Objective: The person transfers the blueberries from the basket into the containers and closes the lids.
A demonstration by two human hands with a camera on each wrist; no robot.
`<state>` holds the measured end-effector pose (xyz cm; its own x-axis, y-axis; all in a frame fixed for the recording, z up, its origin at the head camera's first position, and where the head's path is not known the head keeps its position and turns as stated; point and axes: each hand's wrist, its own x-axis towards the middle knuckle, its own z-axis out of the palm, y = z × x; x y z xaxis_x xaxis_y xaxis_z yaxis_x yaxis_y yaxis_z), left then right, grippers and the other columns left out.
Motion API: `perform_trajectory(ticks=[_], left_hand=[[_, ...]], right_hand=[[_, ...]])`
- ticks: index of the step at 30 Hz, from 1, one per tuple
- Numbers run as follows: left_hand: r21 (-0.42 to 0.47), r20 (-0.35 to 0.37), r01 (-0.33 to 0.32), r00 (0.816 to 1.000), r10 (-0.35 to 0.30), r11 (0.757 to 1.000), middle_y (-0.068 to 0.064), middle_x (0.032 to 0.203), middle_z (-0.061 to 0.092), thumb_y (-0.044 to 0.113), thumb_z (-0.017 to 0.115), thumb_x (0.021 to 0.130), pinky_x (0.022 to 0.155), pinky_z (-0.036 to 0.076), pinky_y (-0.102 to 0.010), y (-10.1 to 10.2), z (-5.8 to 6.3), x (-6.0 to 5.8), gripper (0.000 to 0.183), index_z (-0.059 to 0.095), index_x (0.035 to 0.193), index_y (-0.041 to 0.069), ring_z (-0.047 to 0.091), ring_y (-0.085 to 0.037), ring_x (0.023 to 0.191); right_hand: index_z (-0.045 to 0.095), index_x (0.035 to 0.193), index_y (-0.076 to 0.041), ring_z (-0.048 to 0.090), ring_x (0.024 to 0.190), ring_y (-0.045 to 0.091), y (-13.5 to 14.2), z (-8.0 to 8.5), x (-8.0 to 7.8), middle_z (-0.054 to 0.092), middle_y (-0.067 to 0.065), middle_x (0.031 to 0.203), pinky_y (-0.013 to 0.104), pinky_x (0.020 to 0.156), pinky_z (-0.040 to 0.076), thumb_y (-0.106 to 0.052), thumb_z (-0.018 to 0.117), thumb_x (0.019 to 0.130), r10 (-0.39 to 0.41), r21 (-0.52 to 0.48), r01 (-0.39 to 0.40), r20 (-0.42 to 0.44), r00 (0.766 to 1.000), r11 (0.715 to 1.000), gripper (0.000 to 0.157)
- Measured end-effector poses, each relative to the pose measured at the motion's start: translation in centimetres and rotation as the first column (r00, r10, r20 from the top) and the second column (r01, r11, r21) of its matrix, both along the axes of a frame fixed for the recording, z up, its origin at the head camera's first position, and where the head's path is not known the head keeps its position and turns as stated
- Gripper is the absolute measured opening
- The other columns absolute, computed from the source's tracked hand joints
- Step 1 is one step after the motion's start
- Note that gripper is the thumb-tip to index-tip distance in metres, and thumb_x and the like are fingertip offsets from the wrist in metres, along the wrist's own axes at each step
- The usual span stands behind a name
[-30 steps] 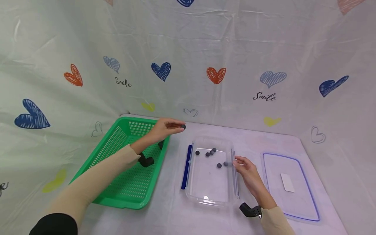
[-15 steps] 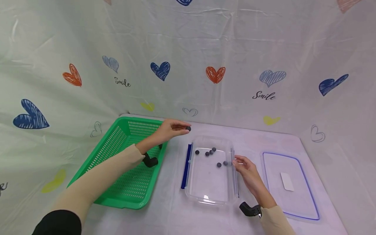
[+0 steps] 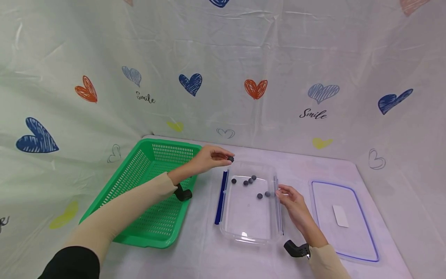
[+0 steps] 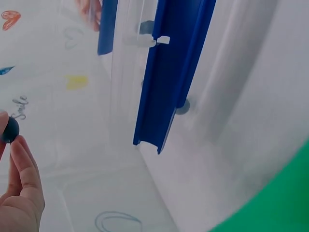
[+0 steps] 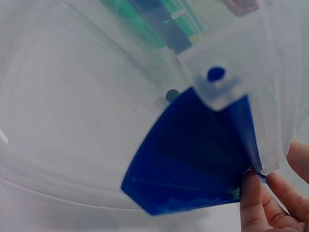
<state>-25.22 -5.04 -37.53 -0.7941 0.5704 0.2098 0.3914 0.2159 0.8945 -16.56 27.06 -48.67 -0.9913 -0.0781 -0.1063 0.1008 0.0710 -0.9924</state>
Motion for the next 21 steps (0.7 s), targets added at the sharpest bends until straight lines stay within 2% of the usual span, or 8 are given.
perform_trajectory(ticks=[3, 9, 13, 17, 21], left_hand=[[-0.001, 0.011, 0.018, 1.000, -0.018, 1.000, -0.017, 0.106, 0.064, 0.006, 0.067, 0.084, 0.076, 0.052, -0.025, 0.3, 0.2, 0.3, 0.027, 0.065, 0.110, -0.001, 0.063, -0.021, 0.088], [-0.009, 0.043, 0.025, 0.999, -0.025, 1.000, -0.005, 0.104, 0.066, 0.014, 0.070, 0.082, 0.077, 0.052, -0.023, 0.8, -1.6, -0.6, 0.027, 0.067, 0.109, 0.007, 0.063, -0.012, 0.087], [-0.017, 0.044, 0.034, 0.998, -0.033, 0.999, 0.000, 0.102, 0.067, 0.016, 0.071, 0.081, 0.077, 0.052, -0.023, 1.1, -2.0, -0.8, 0.028, 0.068, 0.108, 0.007, 0.063, -0.011, 0.088], [-0.039, 0.037, 0.050, 0.998, -0.049, 0.998, -0.004, 0.106, 0.066, 0.014, 0.070, 0.082, 0.078, 0.051, -0.022, 1.4, -1.9, -0.6, 0.027, 0.068, 0.108, 0.007, 0.062, -0.015, 0.092], [-0.067, 0.049, 0.090, 0.995, -0.087, 0.994, -0.013, 0.110, 0.064, 0.007, 0.068, 0.083, 0.078, 0.051, -0.022, 1.6, -0.5, 0.5, 0.026, 0.066, 0.109, 0.001, 0.061, -0.023, 0.095]], right_hand=[[0.037, 0.130, 0.009, 0.052, 0.088, 0.005, 0.0, 0.0, 0.0, 0.049, -0.002, 0.100, 0.015, 0.076, 0.046, -0.019, 0.056, 0.093, -0.002, 0.002, 0.002, 0.002, 1.000, 1.000, 0.050], [0.038, 0.130, 0.009, 0.052, 0.088, 0.005, 0.0, 0.0, 0.0, 0.049, -0.002, 0.100, 0.015, 0.076, 0.046, -0.019, 0.057, 0.093, -0.004, -0.002, 0.004, 0.001, 1.000, 1.000, 0.050], [0.037, 0.129, 0.010, 0.053, 0.087, 0.004, 0.1, -0.1, 0.0, 0.051, -0.003, 0.100, 0.015, 0.076, 0.047, -0.016, 0.056, 0.093, -0.001, -0.023, 0.001, 0.000, 1.000, 1.000, 0.049], [0.037, 0.129, 0.010, 0.053, 0.087, 0.004, 0.1, -0.1, -0.1, 0.051, -0.003, 0.100, 0.015, 0.076, 0.047, -0.017, 0.056, 0.093, 0.002, -0.027, -0.002, 0.001, 1.000, 1.000, 0.049], [0.037, 0.130, 0.010, 0.053, 0.088, 0.004, 0.1, -0.1, -0.1, 0.050, -0.002, 0.101, 0.015, 0.077, 0.046, -0.018, 0.056, 0.093, 0.003, -0.020, -0.003, 0.003, 1.000, 1.000, 0.050]])
